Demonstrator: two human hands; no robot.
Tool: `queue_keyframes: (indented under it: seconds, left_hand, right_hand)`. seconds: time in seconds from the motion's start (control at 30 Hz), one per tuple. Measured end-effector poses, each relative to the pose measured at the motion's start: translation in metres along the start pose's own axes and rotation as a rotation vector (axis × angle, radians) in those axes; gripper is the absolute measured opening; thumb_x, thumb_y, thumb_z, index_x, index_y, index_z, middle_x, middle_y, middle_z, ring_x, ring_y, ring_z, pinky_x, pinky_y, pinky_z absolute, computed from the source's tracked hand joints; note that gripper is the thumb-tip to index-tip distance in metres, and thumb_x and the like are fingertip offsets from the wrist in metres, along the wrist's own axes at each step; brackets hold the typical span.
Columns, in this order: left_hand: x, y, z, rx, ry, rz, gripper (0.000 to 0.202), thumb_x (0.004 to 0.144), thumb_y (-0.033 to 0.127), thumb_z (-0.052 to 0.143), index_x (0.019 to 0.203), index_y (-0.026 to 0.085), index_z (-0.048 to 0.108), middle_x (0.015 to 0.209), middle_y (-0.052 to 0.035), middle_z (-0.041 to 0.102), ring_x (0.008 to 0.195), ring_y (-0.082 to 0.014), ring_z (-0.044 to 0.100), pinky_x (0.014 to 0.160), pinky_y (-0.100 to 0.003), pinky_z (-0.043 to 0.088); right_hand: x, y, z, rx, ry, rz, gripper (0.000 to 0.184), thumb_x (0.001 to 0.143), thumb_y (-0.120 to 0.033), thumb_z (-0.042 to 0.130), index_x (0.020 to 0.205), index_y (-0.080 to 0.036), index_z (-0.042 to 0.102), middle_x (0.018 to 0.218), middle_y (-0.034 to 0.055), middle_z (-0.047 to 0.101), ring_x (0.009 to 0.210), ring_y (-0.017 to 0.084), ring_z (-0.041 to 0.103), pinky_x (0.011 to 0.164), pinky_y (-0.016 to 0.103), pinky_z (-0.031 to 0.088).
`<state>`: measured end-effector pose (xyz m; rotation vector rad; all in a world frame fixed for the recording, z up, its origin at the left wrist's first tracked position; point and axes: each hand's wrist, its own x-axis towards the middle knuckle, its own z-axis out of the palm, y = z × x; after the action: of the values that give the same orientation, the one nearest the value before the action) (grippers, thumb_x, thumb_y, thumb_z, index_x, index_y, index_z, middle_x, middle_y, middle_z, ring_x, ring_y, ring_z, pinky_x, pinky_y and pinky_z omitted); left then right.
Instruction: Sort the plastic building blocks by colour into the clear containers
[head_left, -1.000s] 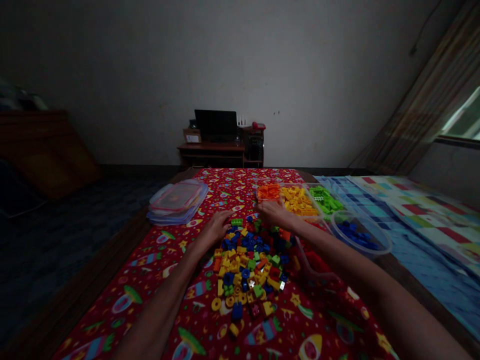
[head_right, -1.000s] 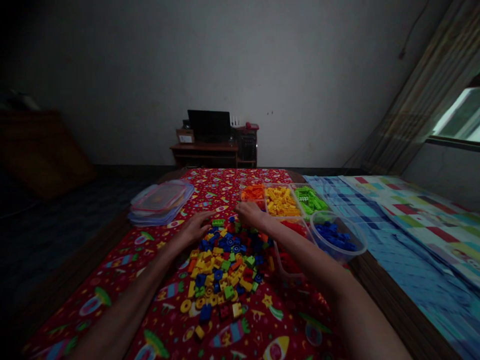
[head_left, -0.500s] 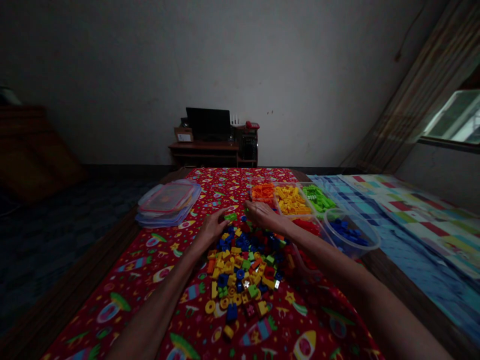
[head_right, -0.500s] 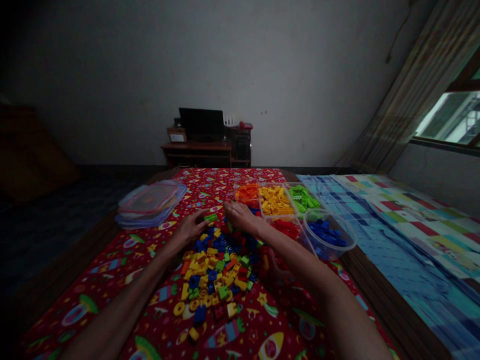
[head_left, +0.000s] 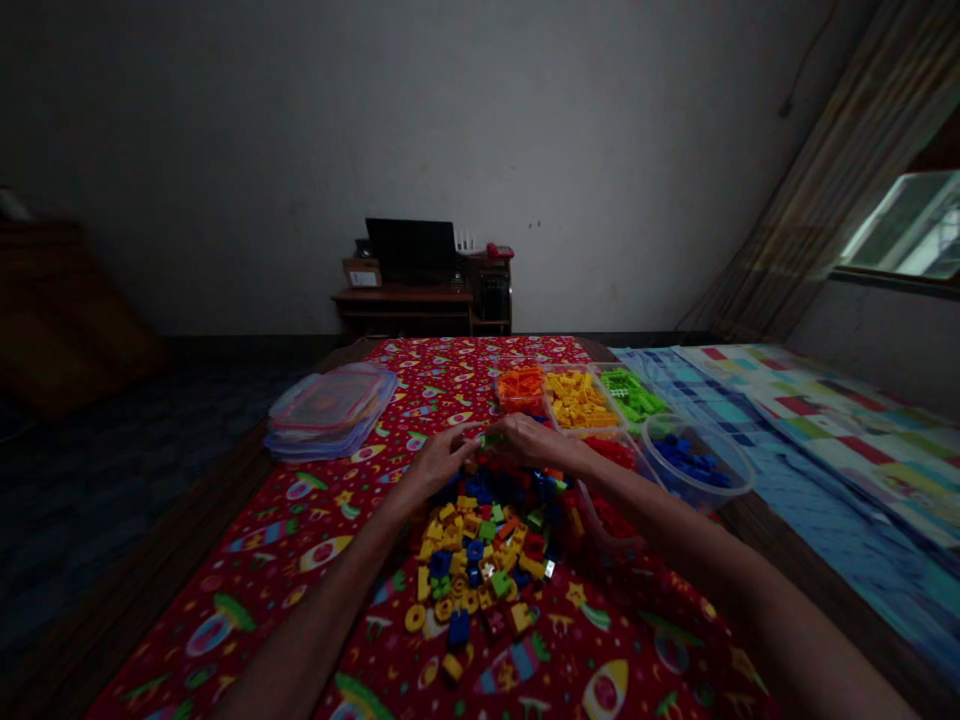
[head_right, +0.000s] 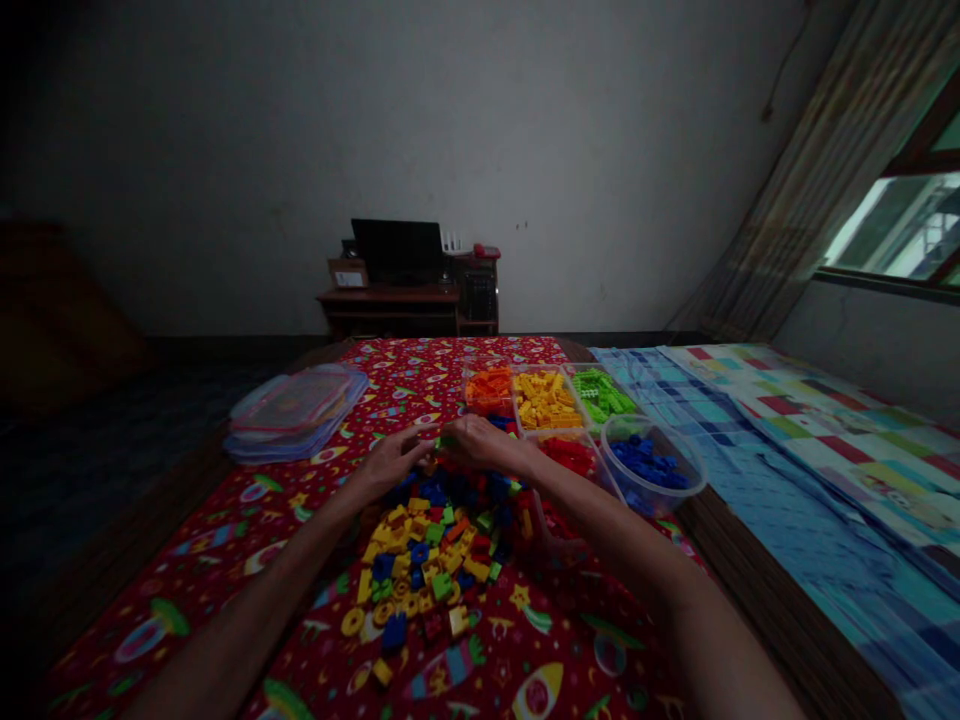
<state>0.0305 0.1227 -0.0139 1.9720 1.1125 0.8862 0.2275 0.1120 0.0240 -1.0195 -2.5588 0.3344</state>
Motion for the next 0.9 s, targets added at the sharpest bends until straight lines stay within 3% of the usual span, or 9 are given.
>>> queue_keyframes:
  seconds: [0.1, 0.2, 0.43, 0.63, 0.8, 0.9]
  left_hand:
    - [0.000, 0.001, 0.000, -0.005, -0.007, 0.022, 0.049, 0.083, 0.048, 0.047, 0.116, 0.015, 0.062, 0.082, -0.0057, 0.071, 0.068, -0.0195, 0.065, 0.064, -0.030, 0.052]
    - [0.000, 0.000, -0.003, -0.016, -0.027, 0.020, 0.049, 0.084, 0.048, 0.045, 0.113, 0.014, 0.064, 0.085, -0.0072, 0.072, 0.073, -0.0208, 0.067, 0.067, -0.030, 0.053]
    - [0.001, -0.002, -0.008, 0.061, -0.013, 0.015, 0.046, 0.082, 0.048, 0.046, 0.107, 0.015, 0.066, 0.081, -0.0055, 0.072, 0.074, -0.0210, 0.067, 0.069, -0.030, 0.052]
    - [-0.007, 0.019, 0.009, 0.100, -0.103, -0.057, 0.046, 0.082, 0.055, 0.044, 0.070, 0.016, 0.066, 0.063, -0.0020, 0.066, 0.059, -0.0172, 0.061, 0.055, -0.025, 0.045]
    - [-0.018, 0.040, 0.020, 0.381, 0.048, 0.030, 0.033, 0.081, 0.049, 0.055, 0.076, 0.018, 0.066, 0.071, -0.0024, 0.068, 0.064, -0.0165, 0.062, 0.058, -0.024, 0.041]
    - [-0.022, 0.047, 0.023, 0.564, 0.074, 0.080, 0.028, 0.086, 0.041, 0.052, 0.078, 0.018, 0.066, 0.075, -0.0046, 0.070, 0.067, -0.0168, 0.062, 0.060, -0.024, 0.040]
  right_hand:
    - [0.000, 0.007, -0.009, 0.257, -0.084, 0.131, 0.035, 0.088, -0.041, 0.050, 0.083, -0.010, 0.065, 0.064, -0.0011, 0.053, 0.059, 0.009, 0.044, 0.056, 0.021, 0.032]
    - [-0.007, 0.013, -0.019, 0.509, -0.081, 0.214, 0.044, 0.085, -0.052, 0.049, 0.079, -0.011, 0.064, 0.064, -0.0017, 0.052, 0.058, 0.009, 0.044, 0.054, 0.021, 0.033]
    - [-0.024, 0.016, -0.026, 0.690, -0.001, 0.261, 0.045, 0.079, -0.058, 0.056, 0.075, -0.013, 0.062, 0.065, -0.0016, 0.054, 0.058, 0.009, 0.046, 0.054, 0.022, 0.036]
    - [-0.017, 0.016, -0.003, 0.587, 0.157, 0.430, 0.028, 0.080, -0.038, 0.059, 0.067, -0.013, 0.063, 0.055, -0.0025, 0.055, 0.050, 0.009, 0.048, 0.050, 0.021, 0.033]
    - [-0.014, -0.004, 0.007, 0.305, 0.306, 0.466, 0.016, 0.079, -0.026, 0.058, 0.073, -0.014, 0.067, 0.062, 0.0001, 0.063, 0.058, 0.010, 0.054, 0.055, 0.021, 0.033]
    - [-0.014, -0.011, 0.007, 0.217, 0.350, 0.456, 0.016, 0.078, -0.024, 0.057, 0.071, -0.013, 0.067, 0.064, 0.0006, 0.063, 0.059, 0.010, 0.053, 0.056, 0.021, 0.032]
